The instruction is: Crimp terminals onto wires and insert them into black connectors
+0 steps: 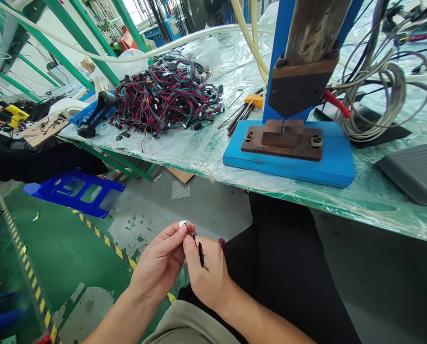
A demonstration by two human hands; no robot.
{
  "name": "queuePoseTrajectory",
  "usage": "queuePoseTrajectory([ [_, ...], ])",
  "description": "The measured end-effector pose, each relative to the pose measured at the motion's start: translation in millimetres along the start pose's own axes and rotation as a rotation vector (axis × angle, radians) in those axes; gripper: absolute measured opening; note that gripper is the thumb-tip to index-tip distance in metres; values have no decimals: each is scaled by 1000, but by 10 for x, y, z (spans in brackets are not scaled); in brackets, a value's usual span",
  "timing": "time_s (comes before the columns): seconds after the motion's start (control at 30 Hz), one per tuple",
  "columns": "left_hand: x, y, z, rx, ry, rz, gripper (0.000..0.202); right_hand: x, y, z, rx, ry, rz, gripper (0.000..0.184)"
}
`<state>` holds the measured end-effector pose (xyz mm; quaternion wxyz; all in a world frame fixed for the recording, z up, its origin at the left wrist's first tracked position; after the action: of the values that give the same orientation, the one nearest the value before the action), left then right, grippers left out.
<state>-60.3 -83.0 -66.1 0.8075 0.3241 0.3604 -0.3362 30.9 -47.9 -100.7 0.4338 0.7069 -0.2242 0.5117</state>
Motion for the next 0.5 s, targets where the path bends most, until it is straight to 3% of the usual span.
queuePoseTrajectory([
  [0.2, 55, 20, -2, 61, -54, 91, 13, 24, -31, 8, 15, -93, 50, 42],
  [0.5, 87, 35, -27, 63, -6, 157, 11, 51, -38, -26, 12, -145, 69, 45],
])
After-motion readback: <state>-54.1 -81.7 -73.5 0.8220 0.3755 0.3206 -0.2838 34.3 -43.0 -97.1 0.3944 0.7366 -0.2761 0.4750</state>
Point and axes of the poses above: each hand's wrist, its own z-axis away from the middle knuckle, its own y-axis out of the palm, x = y × z, the point moved 3 cm from there along -z, towards the middle knuckle, and after that the axes turned 15 degrees about -z, right-handed, at the moved point
